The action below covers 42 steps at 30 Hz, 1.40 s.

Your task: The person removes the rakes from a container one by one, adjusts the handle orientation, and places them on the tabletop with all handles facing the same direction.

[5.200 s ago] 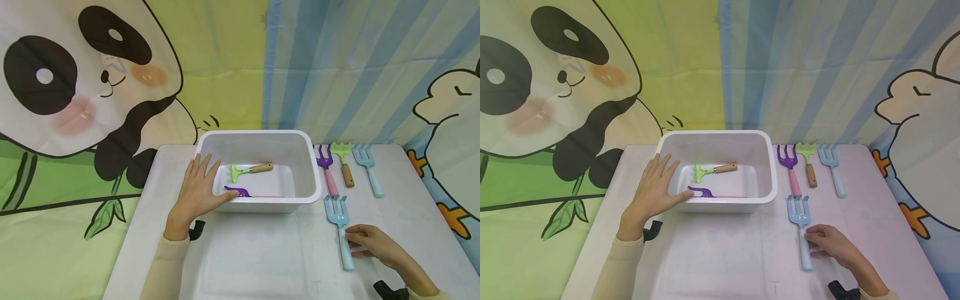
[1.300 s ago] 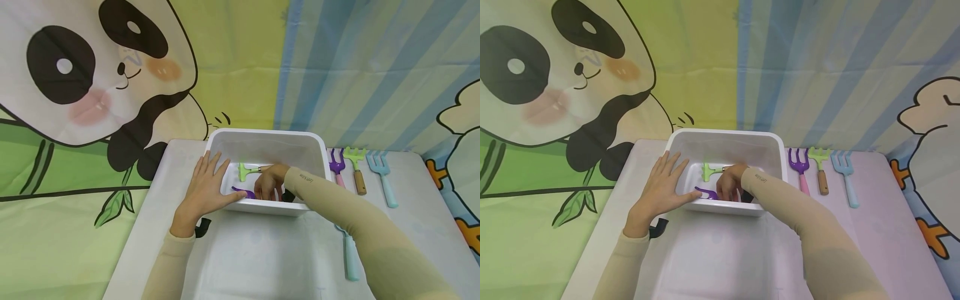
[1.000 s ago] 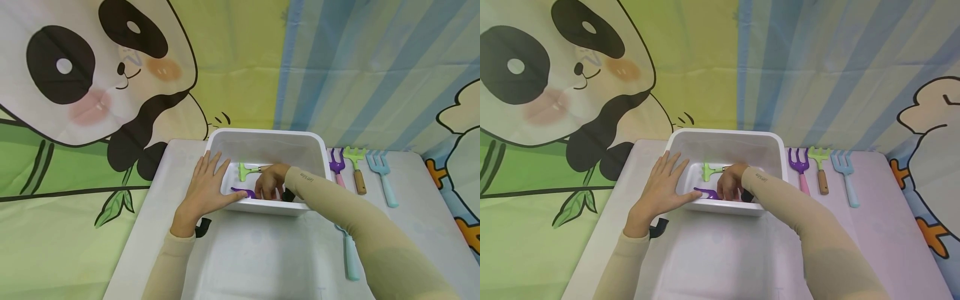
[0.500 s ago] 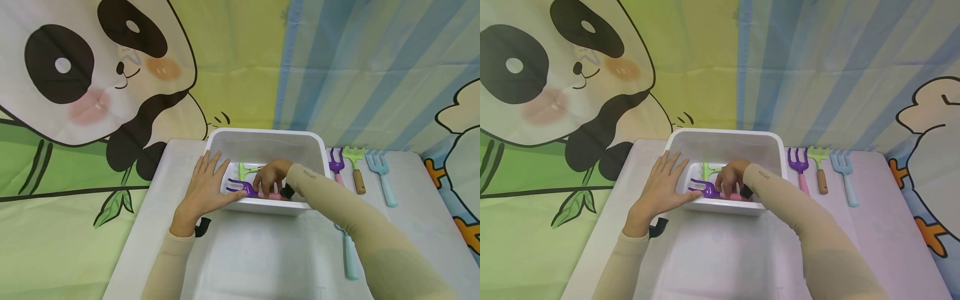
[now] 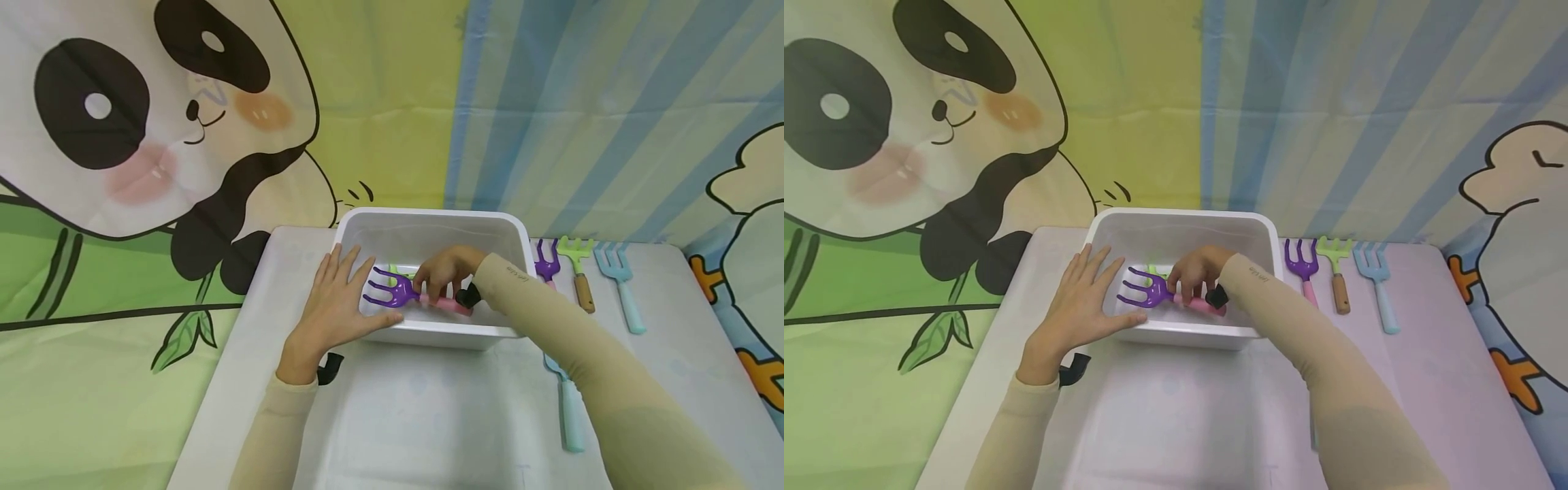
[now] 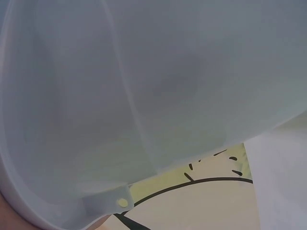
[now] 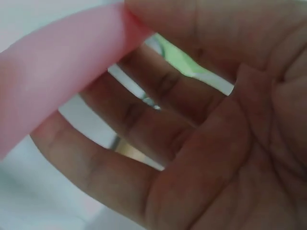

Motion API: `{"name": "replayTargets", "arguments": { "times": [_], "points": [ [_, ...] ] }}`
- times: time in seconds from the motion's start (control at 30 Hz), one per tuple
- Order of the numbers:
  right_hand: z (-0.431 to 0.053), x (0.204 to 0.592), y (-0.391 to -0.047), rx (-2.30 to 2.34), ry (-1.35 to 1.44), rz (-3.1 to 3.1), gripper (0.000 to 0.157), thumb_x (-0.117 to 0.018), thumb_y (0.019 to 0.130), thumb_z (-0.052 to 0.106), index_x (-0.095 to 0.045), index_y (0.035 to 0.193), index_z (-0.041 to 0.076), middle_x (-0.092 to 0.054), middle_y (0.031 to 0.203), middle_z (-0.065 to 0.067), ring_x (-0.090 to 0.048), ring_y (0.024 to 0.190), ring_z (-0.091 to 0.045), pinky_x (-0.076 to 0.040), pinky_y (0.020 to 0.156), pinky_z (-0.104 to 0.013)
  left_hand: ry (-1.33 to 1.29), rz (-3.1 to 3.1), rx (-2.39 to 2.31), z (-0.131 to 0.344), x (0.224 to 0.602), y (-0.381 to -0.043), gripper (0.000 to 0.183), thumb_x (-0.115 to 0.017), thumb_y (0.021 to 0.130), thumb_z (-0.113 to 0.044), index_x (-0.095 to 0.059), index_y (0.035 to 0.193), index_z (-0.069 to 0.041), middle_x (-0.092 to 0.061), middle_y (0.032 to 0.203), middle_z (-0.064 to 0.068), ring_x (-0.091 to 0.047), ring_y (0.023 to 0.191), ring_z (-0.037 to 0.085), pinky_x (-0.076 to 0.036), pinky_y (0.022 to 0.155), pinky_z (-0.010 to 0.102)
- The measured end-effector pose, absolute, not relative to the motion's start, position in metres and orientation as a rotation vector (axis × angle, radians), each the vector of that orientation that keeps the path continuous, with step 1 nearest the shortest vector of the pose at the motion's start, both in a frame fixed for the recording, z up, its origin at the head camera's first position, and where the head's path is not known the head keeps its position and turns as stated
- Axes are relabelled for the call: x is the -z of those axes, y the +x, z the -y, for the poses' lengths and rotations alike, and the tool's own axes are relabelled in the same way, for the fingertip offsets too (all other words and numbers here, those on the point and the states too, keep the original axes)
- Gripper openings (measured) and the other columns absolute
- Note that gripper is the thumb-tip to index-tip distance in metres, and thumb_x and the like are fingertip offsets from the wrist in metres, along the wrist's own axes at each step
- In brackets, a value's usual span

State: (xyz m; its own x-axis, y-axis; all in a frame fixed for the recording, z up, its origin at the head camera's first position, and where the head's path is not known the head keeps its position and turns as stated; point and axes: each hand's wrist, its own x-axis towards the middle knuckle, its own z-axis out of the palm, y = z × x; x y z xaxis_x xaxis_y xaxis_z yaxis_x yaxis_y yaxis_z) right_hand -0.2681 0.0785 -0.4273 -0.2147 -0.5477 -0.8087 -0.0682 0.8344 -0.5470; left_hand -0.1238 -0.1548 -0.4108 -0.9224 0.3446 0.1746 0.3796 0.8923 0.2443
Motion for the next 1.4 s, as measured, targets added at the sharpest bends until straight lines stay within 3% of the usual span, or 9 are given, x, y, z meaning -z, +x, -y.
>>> {"name": "replayTargets", "arguments": {
  "times": [0.27,0.6,0.77,1.13,1.4],
  "points": [
    [-0.091,0.405,-0.264,0.5,-0.525,-1.847,0.033,-0.061,0.093,0.002,-0.053,0.124,0.004,-0.05,0.123,-0.015,-0.061,0.095,-0.027,-0.059,0.077,-0.044,-0.551,2.946,0.407,0.154,0.409,-0.125,0.116,-0.043,0.072,-0.094,-0.04,0.155,-0.013,-0.022,0.163,0.015,-0.001,0.151,0.038,0.001,0.12,0.049],
    [-0.126,0.367,-0.261,0.615,-0.551,-1.921,0.033,-0.061,0.094,0.007,-0.05,0.125,0.001,-0.052,0.116,-0.016,-0.062,0.086,-0.025,-0.06,0.075,-0.045,-0.553,2.946,0.414,0.153,0.407,-0.125,0.114,-0.043,0.075,-0.092,-0.04,0.154,-0.009,-0.022,0.162,0.017,-0.002,0.151,0.04,0.001,0.12,0.05],
    [-0.147,0.344,-0.254,0.697,-0.604,-1.936,0.032,-0.059,0.097,0.008,-0.049,0.126,0.0,-0.053,0.115,-0.017,-0.061,0.091,-0.026,-0.059,0.076,-0.046,-0.545,2.947,0.394,0.152,0.407,-0.126,0.115,-0.041,0.075,-0.093,-0.041,0.153,-0.009,-0.022,0.162,0.017,-0.002,0.151,0.04,0.001,0.12,0.05],
    [-0.207,0.306,-0.226,0.889,-0.6,-2.007,0.028,-0.057,0.102,0.012,-0.048,0.127,0.001,-0.051,0.123,-0.019,-0.057,0.103,-0.031,-0.057,0.084,-0.043,-0.577,2.917,0.43,0.153,0.411,-0.126,0.112,-0.044,0.076,-0.091,-0.043,0.152,-0.008,-0.025,0.161,0.018,-0.005,0.15,0.041,0.0,0.12,0.05],
    [-0.259,0.304,-0.194,0.988,-0.548,-2.127,0.031,-0.058,0.101,0.011,-0.047,0.128,0.0,-0.054,0.121,-0.02,-0.061,0.099,-0.032,-0.058,0.081,-0.042,-0.573,2.926,0.447,0.154,0.412,-0.125,0.112,-0.044,0.076,-0.091,-0.042,0.153,-0.01,-0.025,0.161,0.017,-0.004,0.15,0.041,0.001,0.12,0.048]
  ]
}}
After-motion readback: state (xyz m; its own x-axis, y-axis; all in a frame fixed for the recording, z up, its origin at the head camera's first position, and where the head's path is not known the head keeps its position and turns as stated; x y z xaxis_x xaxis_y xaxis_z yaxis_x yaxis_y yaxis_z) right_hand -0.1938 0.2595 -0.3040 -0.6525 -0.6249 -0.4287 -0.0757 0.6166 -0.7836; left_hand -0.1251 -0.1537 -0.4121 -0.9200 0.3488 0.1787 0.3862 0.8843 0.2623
